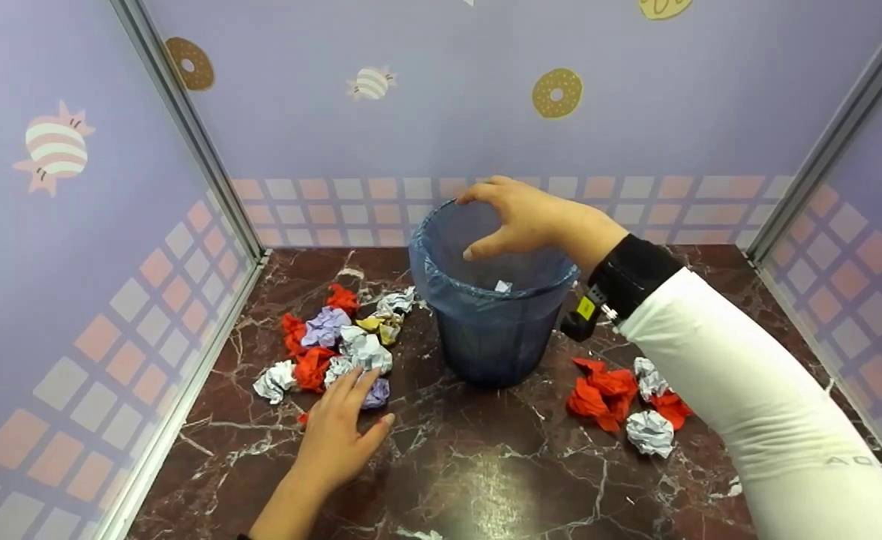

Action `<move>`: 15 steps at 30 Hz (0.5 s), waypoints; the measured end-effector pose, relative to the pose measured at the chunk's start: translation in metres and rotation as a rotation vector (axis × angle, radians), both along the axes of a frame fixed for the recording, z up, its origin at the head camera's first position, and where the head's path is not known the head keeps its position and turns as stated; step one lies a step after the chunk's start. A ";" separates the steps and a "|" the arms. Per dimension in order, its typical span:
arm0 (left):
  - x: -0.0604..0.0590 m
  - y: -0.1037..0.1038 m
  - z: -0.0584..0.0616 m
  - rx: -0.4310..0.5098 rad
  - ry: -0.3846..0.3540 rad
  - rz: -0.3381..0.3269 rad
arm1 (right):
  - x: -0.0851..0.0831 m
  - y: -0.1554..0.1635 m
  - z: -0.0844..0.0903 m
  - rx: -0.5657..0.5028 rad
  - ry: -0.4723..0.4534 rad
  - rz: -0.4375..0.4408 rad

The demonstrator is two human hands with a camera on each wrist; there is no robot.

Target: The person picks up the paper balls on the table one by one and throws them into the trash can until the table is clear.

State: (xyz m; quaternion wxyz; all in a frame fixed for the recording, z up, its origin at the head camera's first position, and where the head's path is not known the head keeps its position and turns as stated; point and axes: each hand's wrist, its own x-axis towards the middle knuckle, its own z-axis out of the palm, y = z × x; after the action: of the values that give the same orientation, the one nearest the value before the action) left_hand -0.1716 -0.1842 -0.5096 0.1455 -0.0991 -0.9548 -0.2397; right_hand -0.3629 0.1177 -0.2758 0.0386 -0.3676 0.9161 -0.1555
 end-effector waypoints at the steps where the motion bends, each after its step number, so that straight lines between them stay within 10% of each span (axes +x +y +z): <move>1: 0.000 0.000 0.000 -0.001 0.004 -0.001 | 0.000 0.002 -0.001 0.012 0.005 -0.003; 15: -0.001 0.012 0.011 -0.013 0.033 -0.021 | 0.003 0.045 -0.008 0.046 0.082 -0.010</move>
State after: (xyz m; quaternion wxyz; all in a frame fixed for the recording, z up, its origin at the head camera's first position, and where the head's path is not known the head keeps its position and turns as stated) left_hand -0.1730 -0.1725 -0.4981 0.1578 -0.1141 -0.9527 -0.2333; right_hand -0.3594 0.1629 -0.2842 0.0090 -0.3681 0.9221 -0.1192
